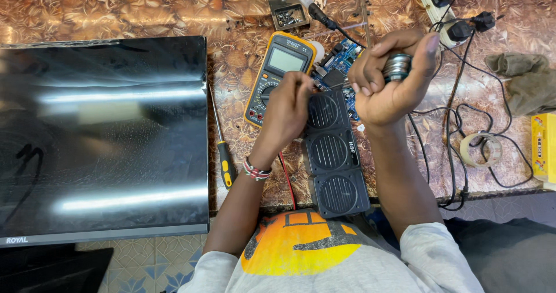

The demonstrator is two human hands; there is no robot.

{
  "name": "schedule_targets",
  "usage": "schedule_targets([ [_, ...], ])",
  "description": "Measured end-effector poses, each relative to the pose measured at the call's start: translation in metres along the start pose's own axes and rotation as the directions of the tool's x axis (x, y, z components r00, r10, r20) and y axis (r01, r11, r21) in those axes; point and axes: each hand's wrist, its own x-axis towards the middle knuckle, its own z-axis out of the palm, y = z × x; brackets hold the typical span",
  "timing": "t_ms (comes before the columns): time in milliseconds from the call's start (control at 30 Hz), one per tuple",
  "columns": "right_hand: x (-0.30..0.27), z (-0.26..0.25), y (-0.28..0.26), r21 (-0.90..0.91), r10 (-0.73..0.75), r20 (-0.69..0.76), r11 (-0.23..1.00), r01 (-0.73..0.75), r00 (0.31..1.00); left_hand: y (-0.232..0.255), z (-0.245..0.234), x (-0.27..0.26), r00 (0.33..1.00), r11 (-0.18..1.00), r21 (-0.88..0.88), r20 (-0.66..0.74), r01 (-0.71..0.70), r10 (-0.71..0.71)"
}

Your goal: The person uses a screwdriver to remove screws from the back of a black speaker unit. They then flip the unit over to reveal the internal components, including a speaker driver and wiring.

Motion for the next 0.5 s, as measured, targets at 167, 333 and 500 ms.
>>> schedule_targets([
  [167, -0.012, 0.002, 0.032, 0.022, 0.055, 0.115, 0.998, -0.058, 0.992, -0.021, -0.017, -0.005, 0.886, 0.542, -0.727, 0.204, 0.422, -0.416],
  [333, -0.02, 0.018, 0.038, 0.001, 0.213, 0.127, 0.977, -0.215, 0.969, -0.033, -0.023, -0.007, 0.91, 0.329, -0.881, 0.219, 0.34, -0.353],
  [500, -0.017, 0.021, 0.038, -0.041, 0.236, 0.156, 0.972, -0.232, 0.959, -0.019, -0.023, -0.01, 0.905, 0.699, -0.628, 0.018, 0.341, -0.425],
])
